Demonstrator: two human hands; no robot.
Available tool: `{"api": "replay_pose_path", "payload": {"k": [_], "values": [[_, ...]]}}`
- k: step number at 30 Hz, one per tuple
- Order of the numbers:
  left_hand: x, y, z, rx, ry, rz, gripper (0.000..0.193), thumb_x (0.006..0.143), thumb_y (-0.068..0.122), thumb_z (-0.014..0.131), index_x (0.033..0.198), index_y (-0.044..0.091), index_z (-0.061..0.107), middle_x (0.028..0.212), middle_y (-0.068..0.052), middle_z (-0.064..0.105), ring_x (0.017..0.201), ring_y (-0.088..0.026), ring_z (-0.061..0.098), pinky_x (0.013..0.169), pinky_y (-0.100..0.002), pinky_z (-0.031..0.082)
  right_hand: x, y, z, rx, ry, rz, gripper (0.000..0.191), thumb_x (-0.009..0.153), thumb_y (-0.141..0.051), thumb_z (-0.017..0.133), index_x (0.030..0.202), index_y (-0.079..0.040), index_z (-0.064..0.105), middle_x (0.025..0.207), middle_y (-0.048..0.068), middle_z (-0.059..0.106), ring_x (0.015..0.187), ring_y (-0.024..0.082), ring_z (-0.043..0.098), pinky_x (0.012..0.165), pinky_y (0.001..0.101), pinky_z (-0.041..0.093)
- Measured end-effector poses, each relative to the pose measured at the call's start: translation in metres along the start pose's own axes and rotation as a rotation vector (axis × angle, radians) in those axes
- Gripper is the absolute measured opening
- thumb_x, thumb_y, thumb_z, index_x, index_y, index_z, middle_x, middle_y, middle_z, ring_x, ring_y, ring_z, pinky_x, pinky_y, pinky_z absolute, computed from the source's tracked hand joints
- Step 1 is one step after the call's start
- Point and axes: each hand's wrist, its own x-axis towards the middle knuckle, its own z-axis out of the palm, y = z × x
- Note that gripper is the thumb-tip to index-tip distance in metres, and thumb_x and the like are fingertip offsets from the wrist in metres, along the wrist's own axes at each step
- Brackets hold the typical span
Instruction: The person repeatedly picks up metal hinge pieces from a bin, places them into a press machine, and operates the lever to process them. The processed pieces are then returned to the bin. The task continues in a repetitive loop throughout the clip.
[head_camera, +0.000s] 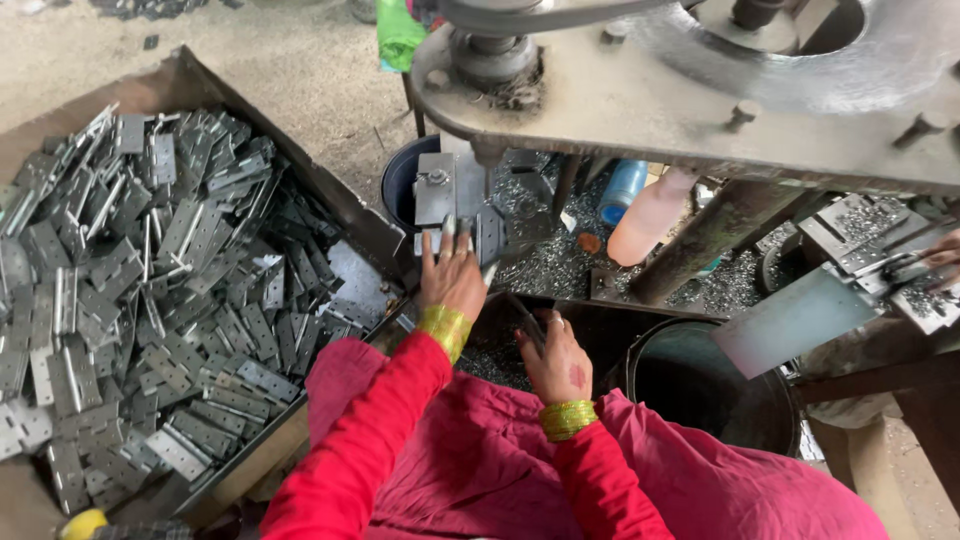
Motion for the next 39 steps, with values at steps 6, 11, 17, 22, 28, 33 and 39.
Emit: {"api": "replay_pose_path", "payload": {"k": [6, 11, 17, 22, 28, 33, 39], "values": [[0.048, 0.012, -0.022, 0.206, -0.109, -0.030, 0.056, 0.103, 0.049, 0.045, 0.115, 0.004, 0.076, 0.151, -0.022, 0.053, 0.152, -0.038, 0.030, 0.121, -0.060, -0.008, 0.015, -0.012, -0.002, -0.163, -0.128, -0.007, 0.065, 0.088, -0.045, 0.068, 0.139, -0.009, 0.050, 0.120, 0.019, 0.067, 0.102, 0.039, 0.069, 0.081, 0.0481, 0.055], [0.059, 0.015, -0.007, 0.222, -0.060, 0.001, 0.057, 0.106, 0.048, 0.042, 0.119, 0.003, 0.075, 0.146, -0.022, 0.057, 0.150, -0.040, 0.033, 0.124, -0.057, -0.009, 0.022, 0.035, 0.033, -0.185, -0.147, 0.043, 0.070, 0.088, -0.047, 0.067, 0.140, -0.004, 0.047, 0.112, 0.020, 0.071, 0.098, 0.040, 0.070, 0.078, 0.0500, 0.056], [0.051, -0.002, 0.008, 0.104, 0.108, -0.013, 0.065, 0.098, 0.051, 0.048, 0.129, -0.003, 0.067, 0.150, -0.021, 0.049, 0.150, -0.038, 0.027, 0.123, -0.049, 0.000, 0.006, 0.097, 0.090, -0.119, -0.245, 0.240, 0.054, 0.087, -0.047, 0.070, 0.127, -0.013, 0.061, 0.100, 0.021, 0.074, 0.100, 0.041, 0.070, 0.082, 0.0513, 0.056], [0.054, -0.022, 0.018, -0.047, 0.083, 0.014, 0.059, 0.099, 0.043, 0.051, 0.130, -0.004, 0.065, 0.157, -0.020, 0.044, 0.154, -0.034, 0.026, 0.126, -0.047, 0.005, 0.023, 0.085, 0.070, -0.228, -0.254, 0.247, 0.054, 0.084, -0.049, 0.072, 0.123, -0.013, 0.060, 0.104, 0.022, 0.073, 0.102, 0.042, 0.069, 0.084, 0.0512, 0.055], [0.082, -0.009, 0.027, 0.058, 0.079, -0.067, 0.048, 0.099, 0.029, 0.048, 0.131, -0.004, 0.065, 0.159, -0.019, 0.043, 0.152, -0.032, 0.029, 0.126, -0.046, 0.005, 0.018, 0.081, 0.069, -0.261, -0.222, 0.169, 0.046, 0.091, -0.044, 0.065, 0.125, -0.014, 0.061, 0.104, 0.018, 0.075, 0.099, 0.041, 0.071, 0.083, 0.0527, 0.056], [0.063, -0.010, 0.007, -0.088, 0.035, -0.055, 0.044, 0.099, 0.022, 0.048, 0.131, 0.000, 0.068, 0.161, -0.014, 0.044, 0.156, -0.033, 0.027, 0.129, -0.048, 0.003, 0.000, 0.087, 0.083, -0.197, -0.204, 0.197, 0.049, 0.085, -0.042, 0.070, 0.124, -0.014, 0.062, 0.101, 0.022, 0.074, 0.097, 0.042, 0.071, 0.081, 0.0523, 0.056], [0.090, -0.014, 0.004, 0.130, -0.076, -0.049, 0.042, 0.100, 0.020, 0.046, 0.134, 0.002, 0.065, 0.164, -0.015, 0.040, 0.157, -0.035, 0.023, 0.126, -0.050, 0.001, 0.030, 0.091, 0.065, -0.275, -0.222, 0.217, 0.055, 0.087, -0.054, 0.070, 0.121, -0.011, 0.063, 0.099, 0.021, 0.076, 0.096, 0.042, 0.072, 0.082, 0.0532, 0.056]]}}
